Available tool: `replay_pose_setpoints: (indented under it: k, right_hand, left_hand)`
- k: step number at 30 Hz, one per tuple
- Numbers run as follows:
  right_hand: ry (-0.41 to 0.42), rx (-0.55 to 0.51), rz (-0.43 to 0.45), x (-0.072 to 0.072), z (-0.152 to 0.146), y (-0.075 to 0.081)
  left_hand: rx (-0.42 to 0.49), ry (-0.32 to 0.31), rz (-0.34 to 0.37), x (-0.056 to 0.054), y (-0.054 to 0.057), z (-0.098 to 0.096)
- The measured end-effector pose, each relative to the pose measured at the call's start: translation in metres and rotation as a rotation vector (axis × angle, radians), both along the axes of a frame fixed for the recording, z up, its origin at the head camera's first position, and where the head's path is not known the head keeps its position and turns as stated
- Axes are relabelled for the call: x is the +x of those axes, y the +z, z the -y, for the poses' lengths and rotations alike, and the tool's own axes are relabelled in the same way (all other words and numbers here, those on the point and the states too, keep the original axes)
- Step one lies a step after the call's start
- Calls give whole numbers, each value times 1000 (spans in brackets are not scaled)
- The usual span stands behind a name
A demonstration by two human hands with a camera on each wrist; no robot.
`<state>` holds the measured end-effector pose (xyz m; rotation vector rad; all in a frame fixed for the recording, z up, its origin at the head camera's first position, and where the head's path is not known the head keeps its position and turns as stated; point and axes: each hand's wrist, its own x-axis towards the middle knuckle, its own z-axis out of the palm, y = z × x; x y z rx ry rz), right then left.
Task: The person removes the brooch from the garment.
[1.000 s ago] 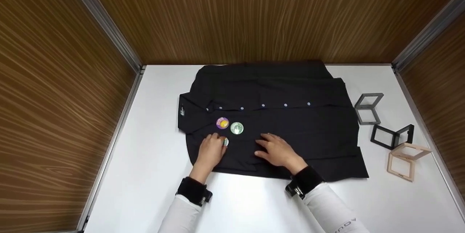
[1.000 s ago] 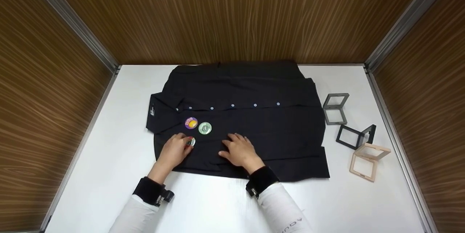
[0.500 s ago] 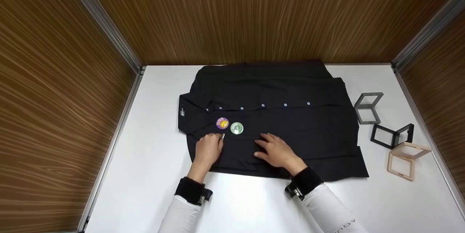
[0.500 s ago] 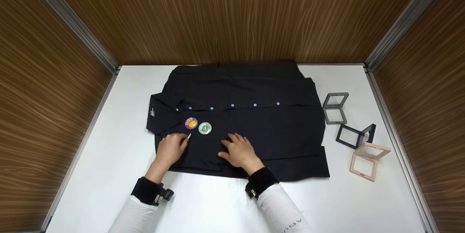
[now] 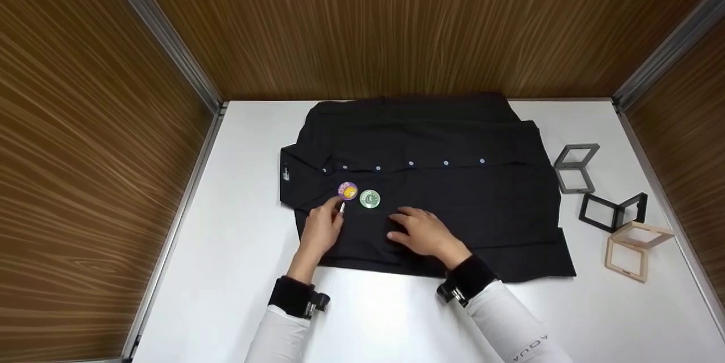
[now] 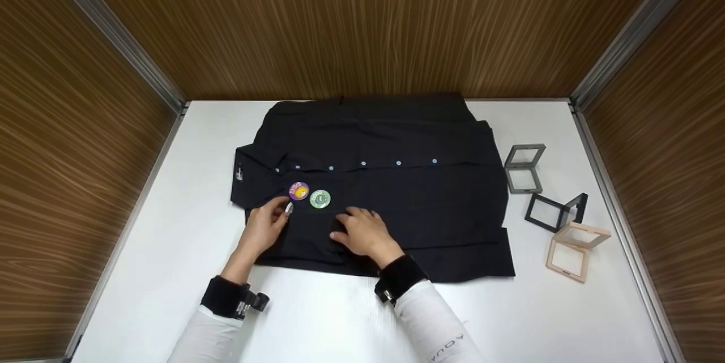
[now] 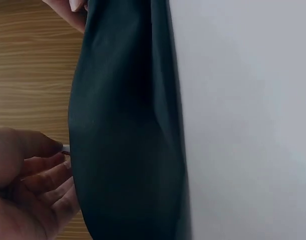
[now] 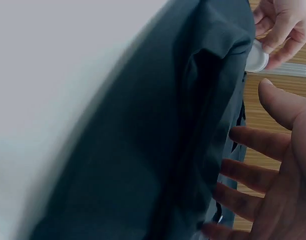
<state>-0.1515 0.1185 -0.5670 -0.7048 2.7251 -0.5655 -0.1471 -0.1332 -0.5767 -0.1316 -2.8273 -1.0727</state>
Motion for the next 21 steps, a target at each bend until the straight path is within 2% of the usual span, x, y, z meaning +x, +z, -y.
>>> replay_pose_setpoints:
  k: [5, 11, 14, 21]
  right_hand:
    - [17, -18, -19, -3, 6, 4]
    - [23, -31, -12, -6, 11, 4]
    - [33, -34, -14, -7, 12, 5]
    - [75, -35, -63, -8, 15, 7]
  left_hand:
    - [-62, -37, -23, -1, -3, 3]
    - [-91, 14, -55, -7, -4, 2]
    - [-47, 40, -28, -9, -3, 2]
    - [31, 95, 98, -10, 0, 4]
